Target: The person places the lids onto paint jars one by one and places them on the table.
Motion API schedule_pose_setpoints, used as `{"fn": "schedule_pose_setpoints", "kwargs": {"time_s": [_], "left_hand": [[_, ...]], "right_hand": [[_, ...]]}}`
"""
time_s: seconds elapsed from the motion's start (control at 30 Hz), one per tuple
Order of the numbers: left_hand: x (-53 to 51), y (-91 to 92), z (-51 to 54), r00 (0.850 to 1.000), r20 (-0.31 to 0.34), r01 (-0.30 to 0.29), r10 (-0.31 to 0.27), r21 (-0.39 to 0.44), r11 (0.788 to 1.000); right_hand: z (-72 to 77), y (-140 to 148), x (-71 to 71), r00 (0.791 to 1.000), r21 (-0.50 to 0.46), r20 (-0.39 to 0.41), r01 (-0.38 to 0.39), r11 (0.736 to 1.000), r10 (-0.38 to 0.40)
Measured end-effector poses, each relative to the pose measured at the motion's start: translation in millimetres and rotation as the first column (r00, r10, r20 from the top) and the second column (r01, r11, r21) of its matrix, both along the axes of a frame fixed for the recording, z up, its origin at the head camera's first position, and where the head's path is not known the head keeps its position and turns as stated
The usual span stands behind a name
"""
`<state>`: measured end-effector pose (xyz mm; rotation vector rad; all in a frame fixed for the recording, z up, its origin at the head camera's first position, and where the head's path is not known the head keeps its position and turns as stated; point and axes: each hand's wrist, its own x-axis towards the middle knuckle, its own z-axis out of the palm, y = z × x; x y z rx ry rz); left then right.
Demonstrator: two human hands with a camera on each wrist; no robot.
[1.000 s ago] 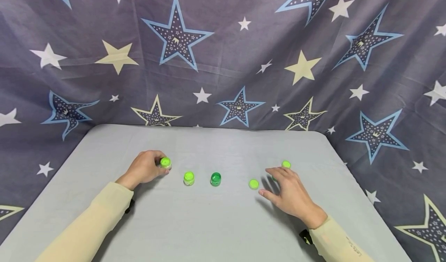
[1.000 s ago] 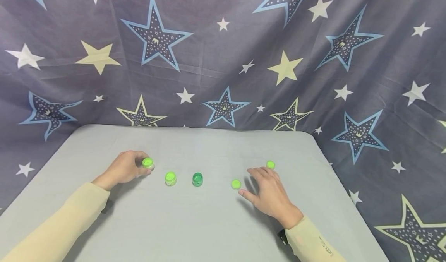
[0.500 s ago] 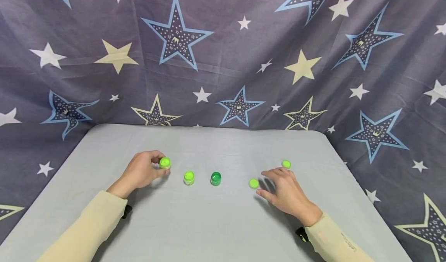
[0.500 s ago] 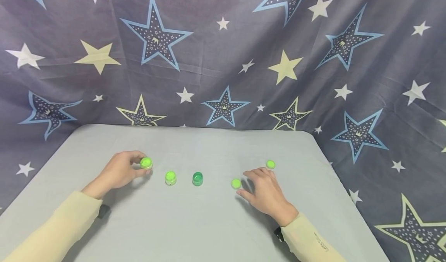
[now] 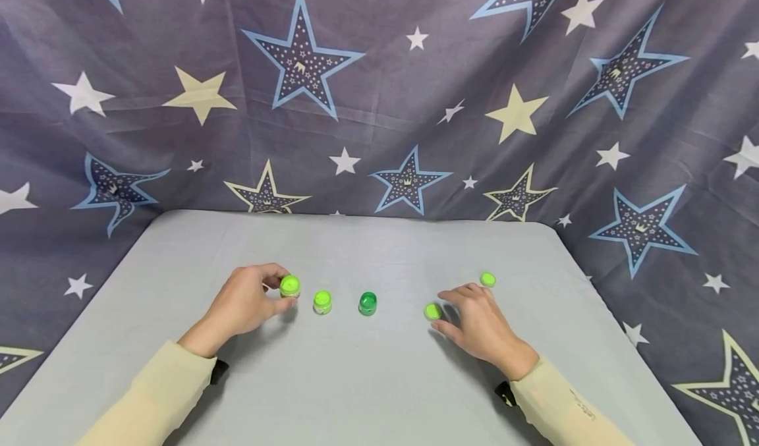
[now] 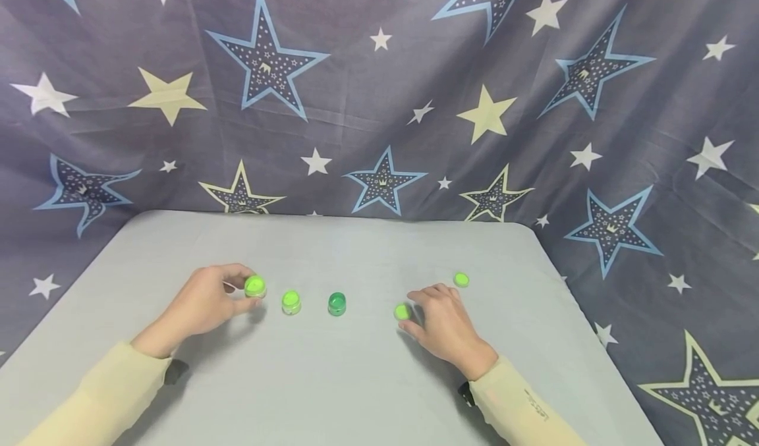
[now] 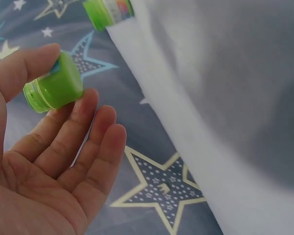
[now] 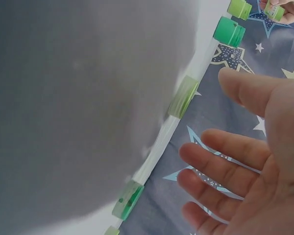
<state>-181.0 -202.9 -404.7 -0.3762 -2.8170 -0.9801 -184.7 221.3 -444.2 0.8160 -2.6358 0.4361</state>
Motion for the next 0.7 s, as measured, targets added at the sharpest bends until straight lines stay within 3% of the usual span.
{"fn": "schedule_pose_setpoints", "kwargs": {"time_s": [0.17, 0.7], "left_hand": [[9.8, 12.5, 1.5, 0.999, -0.041, 0.037, -0.036, 0.018, 0.999], [29.6, 45.4, 6.9, 0.991, -0.056, 0.126, -0.123, 0.051, 0.991]], "right_hand": [[-0.5, -6, -0.2, 0.999, 0.014, 0.027, 0.017, 1.000, -0.017], [-1.6, -16, -1.8, 0.999, 0.059, 0.042, 0.028, 0.998, -0.030]]}}
